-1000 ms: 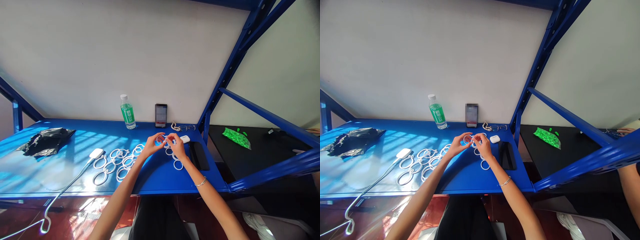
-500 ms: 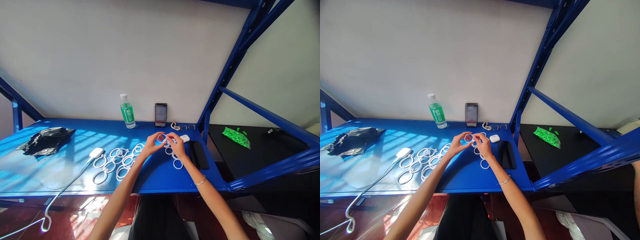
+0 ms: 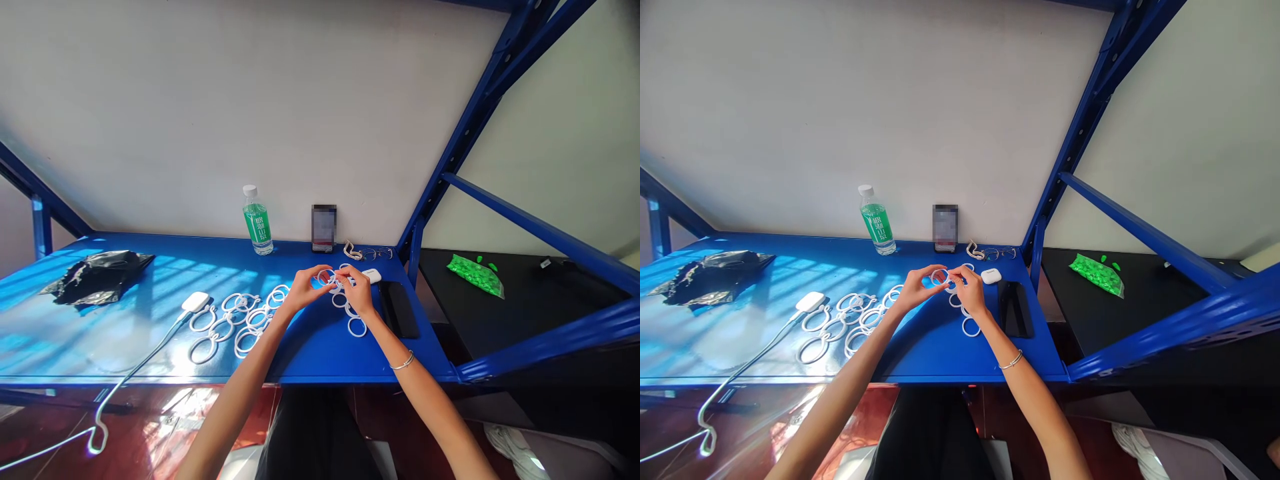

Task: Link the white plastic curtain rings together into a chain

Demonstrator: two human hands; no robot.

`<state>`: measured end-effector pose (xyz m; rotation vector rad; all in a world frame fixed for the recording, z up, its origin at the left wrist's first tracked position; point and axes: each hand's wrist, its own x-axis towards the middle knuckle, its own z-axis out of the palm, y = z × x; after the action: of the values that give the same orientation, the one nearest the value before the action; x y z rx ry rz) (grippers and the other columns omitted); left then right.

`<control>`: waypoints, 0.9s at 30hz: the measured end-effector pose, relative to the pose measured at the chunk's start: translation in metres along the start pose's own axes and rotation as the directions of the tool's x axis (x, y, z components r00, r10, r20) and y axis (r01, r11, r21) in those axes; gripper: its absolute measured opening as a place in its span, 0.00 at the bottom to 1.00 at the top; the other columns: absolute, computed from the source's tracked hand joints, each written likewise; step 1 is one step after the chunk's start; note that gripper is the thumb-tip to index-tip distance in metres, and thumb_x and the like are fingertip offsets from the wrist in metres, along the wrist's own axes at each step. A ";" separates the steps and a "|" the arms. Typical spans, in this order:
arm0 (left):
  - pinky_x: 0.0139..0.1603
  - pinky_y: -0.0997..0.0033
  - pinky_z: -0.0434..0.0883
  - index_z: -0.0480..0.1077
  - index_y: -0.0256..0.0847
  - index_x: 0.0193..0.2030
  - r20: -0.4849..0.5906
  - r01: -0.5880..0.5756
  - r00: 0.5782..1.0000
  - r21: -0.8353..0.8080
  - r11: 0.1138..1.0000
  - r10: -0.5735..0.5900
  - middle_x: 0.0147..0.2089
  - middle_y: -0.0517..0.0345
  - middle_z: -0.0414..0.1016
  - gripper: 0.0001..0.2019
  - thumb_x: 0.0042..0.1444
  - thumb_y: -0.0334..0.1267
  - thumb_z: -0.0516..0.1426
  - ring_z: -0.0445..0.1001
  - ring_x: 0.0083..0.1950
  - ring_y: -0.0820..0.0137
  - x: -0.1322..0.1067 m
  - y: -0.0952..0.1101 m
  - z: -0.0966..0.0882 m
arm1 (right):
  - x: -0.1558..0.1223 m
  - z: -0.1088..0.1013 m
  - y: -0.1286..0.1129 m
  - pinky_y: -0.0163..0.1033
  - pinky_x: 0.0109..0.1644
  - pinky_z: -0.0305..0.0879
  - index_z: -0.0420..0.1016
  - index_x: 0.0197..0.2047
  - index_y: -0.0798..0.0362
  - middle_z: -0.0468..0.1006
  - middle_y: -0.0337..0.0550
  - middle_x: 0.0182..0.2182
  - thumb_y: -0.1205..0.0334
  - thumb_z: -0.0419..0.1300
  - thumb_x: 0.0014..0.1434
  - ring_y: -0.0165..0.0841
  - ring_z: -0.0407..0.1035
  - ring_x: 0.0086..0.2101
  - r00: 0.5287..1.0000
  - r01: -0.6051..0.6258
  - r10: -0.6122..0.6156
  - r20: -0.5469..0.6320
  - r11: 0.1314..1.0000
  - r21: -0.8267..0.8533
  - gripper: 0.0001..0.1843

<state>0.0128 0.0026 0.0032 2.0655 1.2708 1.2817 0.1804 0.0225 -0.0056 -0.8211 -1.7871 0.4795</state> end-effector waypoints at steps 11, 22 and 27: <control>0.50 0.59 0.64 0.65 0.39 0.57 0.007 0.215 0.948 0.724 0.655 -0.318 0.50 0.45 0.73 0.18 0.60 0.36 0.49 0.69 0.53 0.56 0.001 -0.009 -0.002 | 0.008 -0.009 0.016 0.41 0.37 0.69 0.70 0.36 0.50 0.77 0.43 0.31 0.57 0.51 0.61 0.38 0.72 0.33 0.986 -0.159 0.153 -0.067 0.981 -0.112 0.09; 0.43 0.58 0.63 0.72 0.35 0.44 -0.164 0.418 0.860 0.770 0.483 -0.483 0.44 0.38 0.73 0.17 0.54 0.25 0.45 0.70 0.48 0.52 -0.010 -0.016 -0.010 | 0.006 -0.012 0.031 0.42 0.35 0.67 0.71 0.34 0.49 0.78 0.43 0.31 0.59 0.53 0.56 0.38 0.71 0.32 0.971 -0.227 0.237 0.010 0.942 -0.246 0.07; 0.42 0.58 0.65 0.72 0.37 0.43 -0.131 0.412 0.857 0.756 0.509 -0.499 0.44 0.38 0.73 0.16 0.53 0.27 0.48 0.70 0.48 0.52 -0.011 -0.021 -0.010 | 0.006 -0.013 0.032 0.42 0.35 0.66 0.70 0.33 0.50 0.78 0.42 0.30 0.61 0.54 0.55 0.38 0.70 0.30 0.975 -0.218 0.221 -0.019 0.939 -0.266 0.05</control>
<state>-0.0082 0.0033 -0.0122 1.9651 2.4100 0.3638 0.2008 0.0478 -0.0187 -1.2179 -1.8022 0.3904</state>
